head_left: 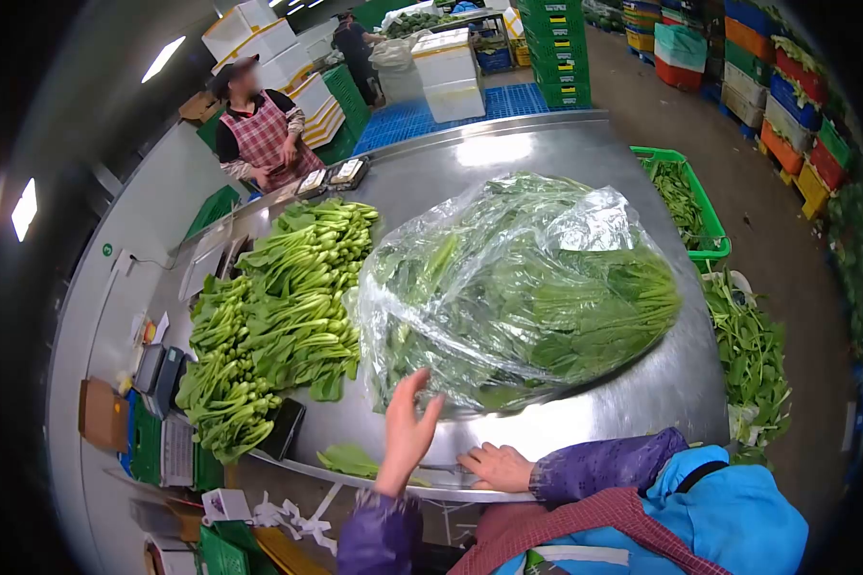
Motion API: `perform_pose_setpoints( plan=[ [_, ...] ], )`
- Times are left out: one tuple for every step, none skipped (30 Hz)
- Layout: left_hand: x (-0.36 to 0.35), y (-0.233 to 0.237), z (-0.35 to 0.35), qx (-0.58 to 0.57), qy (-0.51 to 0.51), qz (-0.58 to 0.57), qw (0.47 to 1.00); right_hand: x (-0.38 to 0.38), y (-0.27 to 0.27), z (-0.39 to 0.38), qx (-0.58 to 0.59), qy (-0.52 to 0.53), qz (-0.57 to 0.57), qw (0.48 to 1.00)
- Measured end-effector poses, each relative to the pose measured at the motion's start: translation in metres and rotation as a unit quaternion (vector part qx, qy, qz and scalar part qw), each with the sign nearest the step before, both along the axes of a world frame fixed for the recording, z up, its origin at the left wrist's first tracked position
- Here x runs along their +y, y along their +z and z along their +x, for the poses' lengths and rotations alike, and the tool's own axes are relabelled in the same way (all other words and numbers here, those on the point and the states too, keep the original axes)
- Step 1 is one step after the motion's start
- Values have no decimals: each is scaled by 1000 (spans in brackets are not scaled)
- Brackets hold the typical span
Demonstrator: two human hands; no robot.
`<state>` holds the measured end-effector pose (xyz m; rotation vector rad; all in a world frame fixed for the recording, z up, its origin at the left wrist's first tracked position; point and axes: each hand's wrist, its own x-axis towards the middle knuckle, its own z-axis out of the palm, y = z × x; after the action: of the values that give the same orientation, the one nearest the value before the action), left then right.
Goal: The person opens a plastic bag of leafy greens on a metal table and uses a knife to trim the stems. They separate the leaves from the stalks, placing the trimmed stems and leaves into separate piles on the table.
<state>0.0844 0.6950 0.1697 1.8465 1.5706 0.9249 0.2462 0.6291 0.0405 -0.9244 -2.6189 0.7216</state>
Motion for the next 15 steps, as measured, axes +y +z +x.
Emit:
perform_pose_setpoints(
  plan=[
    [23,9,12,39,-22,26,999,2,-2,-1,4,-1,1,1000],
    [50,5,20,67,-39,73,994,3,-7,-1,10,3,3,1000],
    [75,1,27,94,-55,121,987,4,-11,-1,15,7,7,1000],
    [95,6,38,109,-51,153,981,3,-11,-1,2,-9,15,1000],
    [113,10,50,123,-47,184,974,4,-11,1,3,-11,17,1000],
    [129,11,59,123,-49,185,974,5,-11,5,16,-7,-9,1000],
    [145,9,67,150,-31,204,967,5,-9,10,29,-3,-35,999],
    [156,5,70,176,-14,222,959,7,-6,16,26,9,-94,995],
    [168,-5,68,175,-18,222,959,6,-5,22,26,4,-94,995],
    [182,-13,65,196,-60,223,953,7,-4,28,30,-24,-191,981],
    [194,-21,63,217,-100,224,945,8,-3,35,34,-51,-285,957],
    [199,-22,65,194,-103,285,933,8,0,47,61,-67,-323,942],
    [200,-17,66,190,-101,287,933,7,10,61,87,-82,-362,925],
    [198,-5,68,151,-107,241,953,9,30,74,83,-105,-389,911],
    [194,7,68,111,-110,194,969,10,50,86,116,-131,-387,905]
  ],
)
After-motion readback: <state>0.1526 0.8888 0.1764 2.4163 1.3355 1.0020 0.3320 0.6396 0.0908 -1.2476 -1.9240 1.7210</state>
